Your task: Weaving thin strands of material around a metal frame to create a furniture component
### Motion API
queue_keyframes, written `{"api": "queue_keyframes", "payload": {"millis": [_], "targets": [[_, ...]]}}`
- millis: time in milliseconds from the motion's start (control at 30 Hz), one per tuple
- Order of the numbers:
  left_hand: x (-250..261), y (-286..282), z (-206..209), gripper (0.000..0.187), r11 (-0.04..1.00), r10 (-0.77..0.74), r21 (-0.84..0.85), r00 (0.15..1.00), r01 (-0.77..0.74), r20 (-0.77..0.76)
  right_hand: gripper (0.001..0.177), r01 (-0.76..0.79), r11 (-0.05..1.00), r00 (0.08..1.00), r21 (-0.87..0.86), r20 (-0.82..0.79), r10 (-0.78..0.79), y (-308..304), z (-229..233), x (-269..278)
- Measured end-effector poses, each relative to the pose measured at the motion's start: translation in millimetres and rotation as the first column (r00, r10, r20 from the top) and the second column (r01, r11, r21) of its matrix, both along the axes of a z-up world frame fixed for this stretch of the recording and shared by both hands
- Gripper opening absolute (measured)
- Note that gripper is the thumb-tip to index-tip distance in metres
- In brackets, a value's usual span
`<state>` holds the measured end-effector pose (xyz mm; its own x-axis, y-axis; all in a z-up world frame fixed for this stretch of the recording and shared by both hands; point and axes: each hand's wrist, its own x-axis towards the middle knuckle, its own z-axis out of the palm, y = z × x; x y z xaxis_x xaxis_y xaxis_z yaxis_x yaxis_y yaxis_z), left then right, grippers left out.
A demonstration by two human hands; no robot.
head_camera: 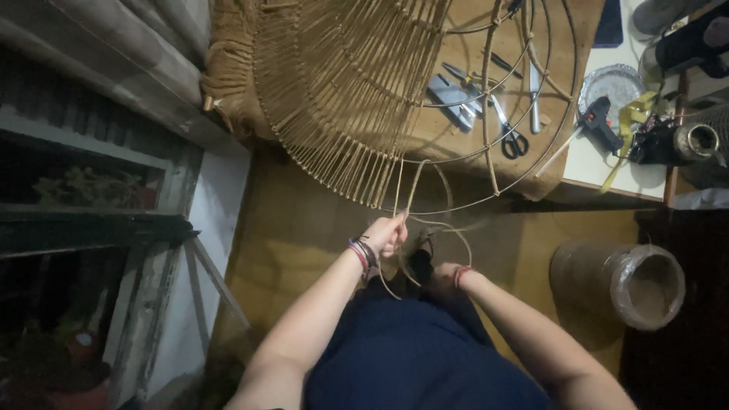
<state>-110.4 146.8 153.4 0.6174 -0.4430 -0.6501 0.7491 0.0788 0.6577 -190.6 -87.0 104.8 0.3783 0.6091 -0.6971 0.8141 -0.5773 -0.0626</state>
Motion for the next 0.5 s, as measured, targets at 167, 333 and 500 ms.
{"api": "queue_keyframes", "payload": {"millis": [167,333,500], "targets": [[5,14,12,0.06,0.67,-0.47,0.712,0.862,0.208,0.191,0.044,0.821,-0.545,-0.125,-0.17,-0.985,0.118,50,109,90],[4,13,-81,0.042,0.653,-0.487,0.726,0.854,0.216,0.184,0.034,0.838,-0.365,0.364,0.406,-0.914,-0.181,19,117,107],[-4,10,-23,0.056,0.995,0.079,-0.043,0.983,-0.088,-0.167,0.017,0.678,0.734,0.692,0.027,-0.361,-0.625,21,37,42]]}}
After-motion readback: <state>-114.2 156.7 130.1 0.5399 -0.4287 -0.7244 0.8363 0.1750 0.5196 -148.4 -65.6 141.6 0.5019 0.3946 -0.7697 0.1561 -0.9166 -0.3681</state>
